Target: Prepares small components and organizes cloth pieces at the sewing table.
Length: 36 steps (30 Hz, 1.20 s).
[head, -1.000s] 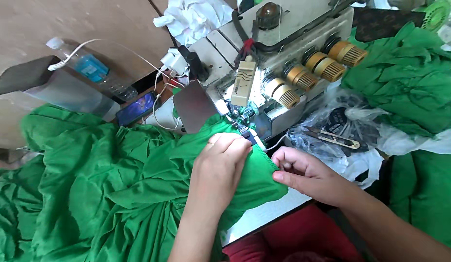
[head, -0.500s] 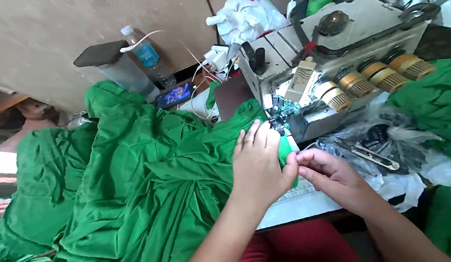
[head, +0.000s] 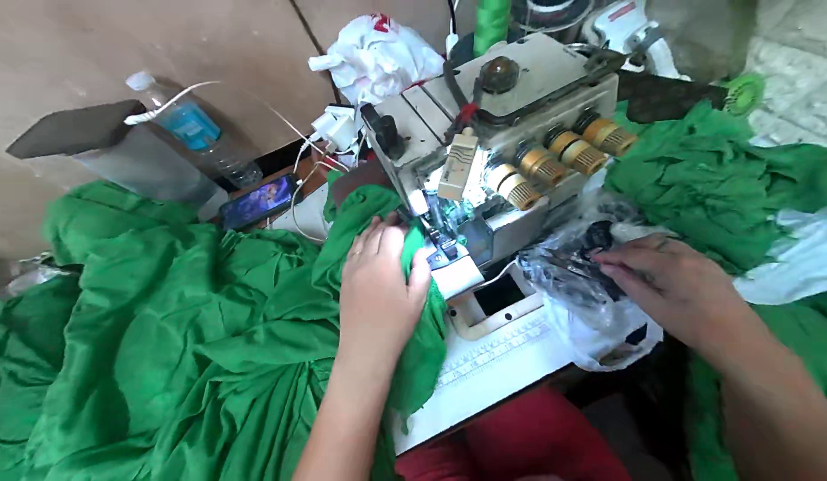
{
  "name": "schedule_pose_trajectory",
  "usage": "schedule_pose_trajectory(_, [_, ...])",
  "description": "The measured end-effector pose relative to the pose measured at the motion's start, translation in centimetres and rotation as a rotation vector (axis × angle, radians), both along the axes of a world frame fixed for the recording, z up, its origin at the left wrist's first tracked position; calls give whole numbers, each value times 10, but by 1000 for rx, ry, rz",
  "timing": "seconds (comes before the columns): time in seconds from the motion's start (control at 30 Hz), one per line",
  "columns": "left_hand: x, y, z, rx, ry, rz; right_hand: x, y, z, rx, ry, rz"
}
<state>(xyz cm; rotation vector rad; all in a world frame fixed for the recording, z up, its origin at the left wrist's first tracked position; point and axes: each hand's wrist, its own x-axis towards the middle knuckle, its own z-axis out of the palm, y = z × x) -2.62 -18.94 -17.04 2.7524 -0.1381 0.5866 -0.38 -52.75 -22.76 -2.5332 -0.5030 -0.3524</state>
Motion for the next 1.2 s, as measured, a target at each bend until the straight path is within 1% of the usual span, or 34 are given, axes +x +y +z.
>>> schedule_pose_trajectory(0.07, [-12,-2,-3,48,-57,50,-1,1,-8,-31,19,21])
schedule_pose_trajectory(0.13, [-22,0,-4,58,-61,64,-1,4,-14,-49,42,27])
schedule_pose_trajectory(0.23, [-26,9,3,-43,-67,36,1,7,-18,-15,60,27])
schedule_pose_trajectory(0.3, [-20,16,11,-75,-94,18,3,8,-16,21,52,40])
schedule_pose_trajectory(0.37, [-8,22,18,-40,-111,2,3,6,-13,52,44,54])
schedule_pose_trajectory(0.47, [18,30,20,41,-49,-58,4,1,-7,88,33,68])
schedule_pose_trajectory(0.53, [28,37,20,74,33,-119,1,-1,2,153,48,100])
schedule_pose_trajectory(0.6, [28,41,24,102,94,-135,-4,1,10,266,100,129])
schedule_pose_trajectory(0.67, [18,45,30,108,57,-156,-9,7,18,391,169,211])
schedule_pose_trajectory(0.7, [9,47,32,98,50,-160,-11,11,19,413,184,263])
schedule_pose_trajectory(0.83, [-36,47,32,38,104,-97,-19,46,20,367,104,447])
schedule_pose_trajectory(0.93, [-57,47,23,-108,48,-52,-21,83,23,328,76,555])
schedule_pose_trajectory(1.0, [-63,46,18,-186,1,-37,-22,105,29,310,79,575])
schedule_pose_trajectory(1.07, [-68,42,15,-235,11,0,-22,123,36,285,58,576])
schedule_pose_trajectory(1.2, [-77,33,16,-298,60,34,-22,158,51,147,-94,509])
